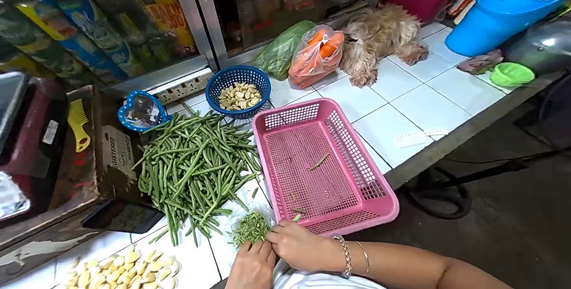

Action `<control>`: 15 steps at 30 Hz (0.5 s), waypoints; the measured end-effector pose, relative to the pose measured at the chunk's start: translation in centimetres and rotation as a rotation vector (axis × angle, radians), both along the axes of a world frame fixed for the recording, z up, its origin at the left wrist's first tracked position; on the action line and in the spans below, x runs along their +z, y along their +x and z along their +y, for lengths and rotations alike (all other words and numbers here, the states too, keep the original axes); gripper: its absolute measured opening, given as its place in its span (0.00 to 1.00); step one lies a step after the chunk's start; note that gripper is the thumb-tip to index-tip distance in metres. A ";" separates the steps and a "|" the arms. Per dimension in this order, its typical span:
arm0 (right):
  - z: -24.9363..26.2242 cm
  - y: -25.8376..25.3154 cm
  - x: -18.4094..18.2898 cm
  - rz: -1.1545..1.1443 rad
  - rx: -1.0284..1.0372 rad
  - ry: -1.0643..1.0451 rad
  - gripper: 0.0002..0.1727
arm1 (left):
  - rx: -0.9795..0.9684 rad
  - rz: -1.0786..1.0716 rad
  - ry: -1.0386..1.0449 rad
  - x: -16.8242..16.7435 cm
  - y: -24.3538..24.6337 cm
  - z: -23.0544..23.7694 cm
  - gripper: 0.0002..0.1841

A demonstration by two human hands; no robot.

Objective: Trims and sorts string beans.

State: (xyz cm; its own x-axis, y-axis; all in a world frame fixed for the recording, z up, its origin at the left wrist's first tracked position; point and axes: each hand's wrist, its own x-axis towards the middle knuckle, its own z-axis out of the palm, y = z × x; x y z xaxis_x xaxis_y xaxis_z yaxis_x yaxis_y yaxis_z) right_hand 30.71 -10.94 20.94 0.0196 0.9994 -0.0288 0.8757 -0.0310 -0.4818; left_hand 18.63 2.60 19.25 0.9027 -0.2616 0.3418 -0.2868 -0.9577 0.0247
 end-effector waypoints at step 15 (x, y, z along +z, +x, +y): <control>0.2 0.2 -1.6 -0.324 -0.162 0.607 0.08 | 0.279 -0.036 -0.092 1.8 -0.6 -0.7 0.06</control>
State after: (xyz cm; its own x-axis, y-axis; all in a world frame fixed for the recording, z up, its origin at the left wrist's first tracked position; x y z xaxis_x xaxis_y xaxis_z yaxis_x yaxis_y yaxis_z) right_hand 30.93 -10.71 19.33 0.0832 0.8209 0.5649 0.9851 0.0180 -0.1713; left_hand 18.03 1.90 21.01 0.9224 0.0290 0.3853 -0.0145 -0.9939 0.1096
